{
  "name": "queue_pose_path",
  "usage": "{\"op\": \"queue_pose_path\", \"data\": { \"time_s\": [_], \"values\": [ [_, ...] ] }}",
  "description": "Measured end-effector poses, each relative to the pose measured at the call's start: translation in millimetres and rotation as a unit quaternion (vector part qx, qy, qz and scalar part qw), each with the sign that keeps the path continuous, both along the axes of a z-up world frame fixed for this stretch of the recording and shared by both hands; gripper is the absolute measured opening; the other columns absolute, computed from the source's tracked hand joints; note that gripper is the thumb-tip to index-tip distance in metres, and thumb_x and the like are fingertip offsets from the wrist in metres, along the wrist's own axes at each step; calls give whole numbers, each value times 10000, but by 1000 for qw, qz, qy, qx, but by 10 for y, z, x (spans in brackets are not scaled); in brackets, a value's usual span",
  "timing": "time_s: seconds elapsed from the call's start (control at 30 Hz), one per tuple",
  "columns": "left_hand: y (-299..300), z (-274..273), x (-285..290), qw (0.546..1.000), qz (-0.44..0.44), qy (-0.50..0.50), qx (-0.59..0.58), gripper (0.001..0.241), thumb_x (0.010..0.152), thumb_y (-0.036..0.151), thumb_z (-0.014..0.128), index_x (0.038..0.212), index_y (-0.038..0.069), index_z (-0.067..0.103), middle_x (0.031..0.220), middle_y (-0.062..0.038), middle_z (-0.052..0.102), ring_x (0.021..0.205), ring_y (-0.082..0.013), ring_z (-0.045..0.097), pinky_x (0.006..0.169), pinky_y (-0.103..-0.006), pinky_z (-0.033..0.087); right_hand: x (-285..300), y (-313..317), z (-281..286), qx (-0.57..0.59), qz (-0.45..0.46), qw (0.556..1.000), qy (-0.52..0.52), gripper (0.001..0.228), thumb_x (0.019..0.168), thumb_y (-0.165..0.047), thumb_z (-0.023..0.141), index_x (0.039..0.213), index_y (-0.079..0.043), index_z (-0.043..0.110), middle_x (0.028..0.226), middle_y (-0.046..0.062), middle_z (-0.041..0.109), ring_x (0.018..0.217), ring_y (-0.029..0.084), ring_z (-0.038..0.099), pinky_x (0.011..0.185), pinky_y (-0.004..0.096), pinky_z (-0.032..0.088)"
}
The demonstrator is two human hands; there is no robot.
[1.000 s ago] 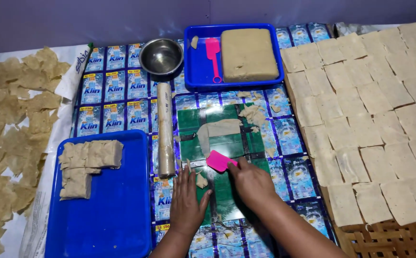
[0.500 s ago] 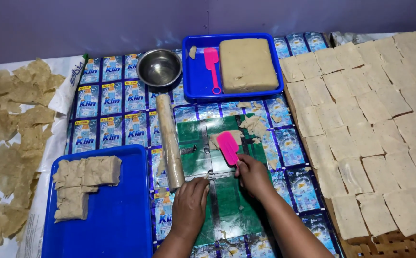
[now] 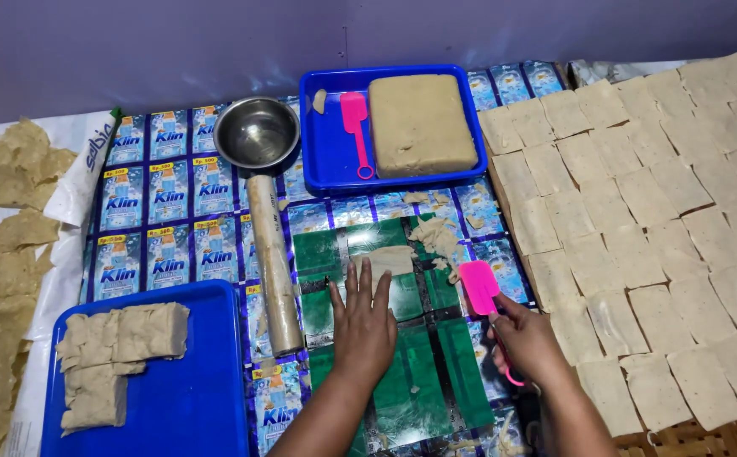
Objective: Rolling out dough into thin squares and arranging them on a drying tray.
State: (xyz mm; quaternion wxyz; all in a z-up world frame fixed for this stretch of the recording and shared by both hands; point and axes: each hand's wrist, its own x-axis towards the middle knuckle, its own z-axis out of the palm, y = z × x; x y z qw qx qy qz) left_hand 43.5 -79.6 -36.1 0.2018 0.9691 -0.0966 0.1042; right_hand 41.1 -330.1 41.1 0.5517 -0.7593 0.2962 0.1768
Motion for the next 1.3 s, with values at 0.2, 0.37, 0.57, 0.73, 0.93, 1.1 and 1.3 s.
{"op": "queue_pose_path", "data": {
  "time_s": [0.2, 0.37, 0.57, 0.73, 0.93, 1.1, 1.3],
  "values": [
    [-17, -172, -282, 999, -14, 29, -3, 658, 926, 237, 521, 1536, 31, 382, 1671, -219, 250, 1567, -370, 161, 1230, -583, 83, 460, 17, 181, -135, 144, 977, 81, 414, 990, -104, 552, 1384, -104, 680, 711, 126, 648, 432, 232, 535, 409, 362, 402],
    [-28, -130, -246, 999, -13, 35, -8, 687, 930, 250, 526, 1541, -7, 349, 1675, -251, 211, 1567, -381, 155, 1240, -541, 104, 628, 213, -17, -43, 75, 996, 2, 463, 992, -57, 556, 1453, -70, 602, 710, 136, 626, 437, 201, 461, 396, 340, 354],
    [-39, -111, -256, 999, -4, 42, -12, 681, 956, 288, 529, 1530, -31, 345, 1673, -284, 180, 1560, -407, 156, 1239, -546, 108, 294, 783, -196, -402, 276, 853, -185, 637, 934, -57, 571, 1541, -215, 462, 968, 133, 690, 609, 295, 680, 574, 430, 602],
    [-31, -49, -261, 999, -2, 34, -43, 661, 934, 245, 572, 1536, 43, 386, 1662, -290, 203, 1545, -430, 191, 1228, -555, 147, 74, 783, -97, -335, 223, 872, -278, 533, 892, -29, 581, 1417, -116, 577, 1256, 147, 717, 888, 351, 758, 698, 447, 605],
    [-28, -57, -276, 999, -5, 45, -30, 638, 1010, 326, 506, 1573, 75, 341, 1674, -272, 167, 1557, -418, 137, 1235, -533, 127, 350, 377, -240, -314, 145, 927, -147, 479, 960, -194, 585, 1439, -174, 599, 1199, 150, 741, 841, 337, 757, 732, 429, 576],
    [-28, -124, -267, 999, -1, 49, -17, 651, 1017, 342, 484, 1557, 14, 328, 1679, -271, 154, 1563, -406, 116, 1243, -536, 96, 190, 589, -145, -376, 313, 847, -210, 571, 928, -103, 575, 1459, -310, 549, 1090, 5, 777, 670, 258, 743, 572, 421, 595],
    [5, 3, -271, 997, 7, 27, -73, 620, 956, 156, 521, 1541, 31, 360, 1653, -278, 241, 1552, -396, 212, 1249, -520, 163, 219, 668, -122, -352, 231, 886, -193, 583, 953, -121, 581, 1476, -376, 541, 1059, 32, 738, 816, 266, 726, 690, 421, 560]
  ]
}}
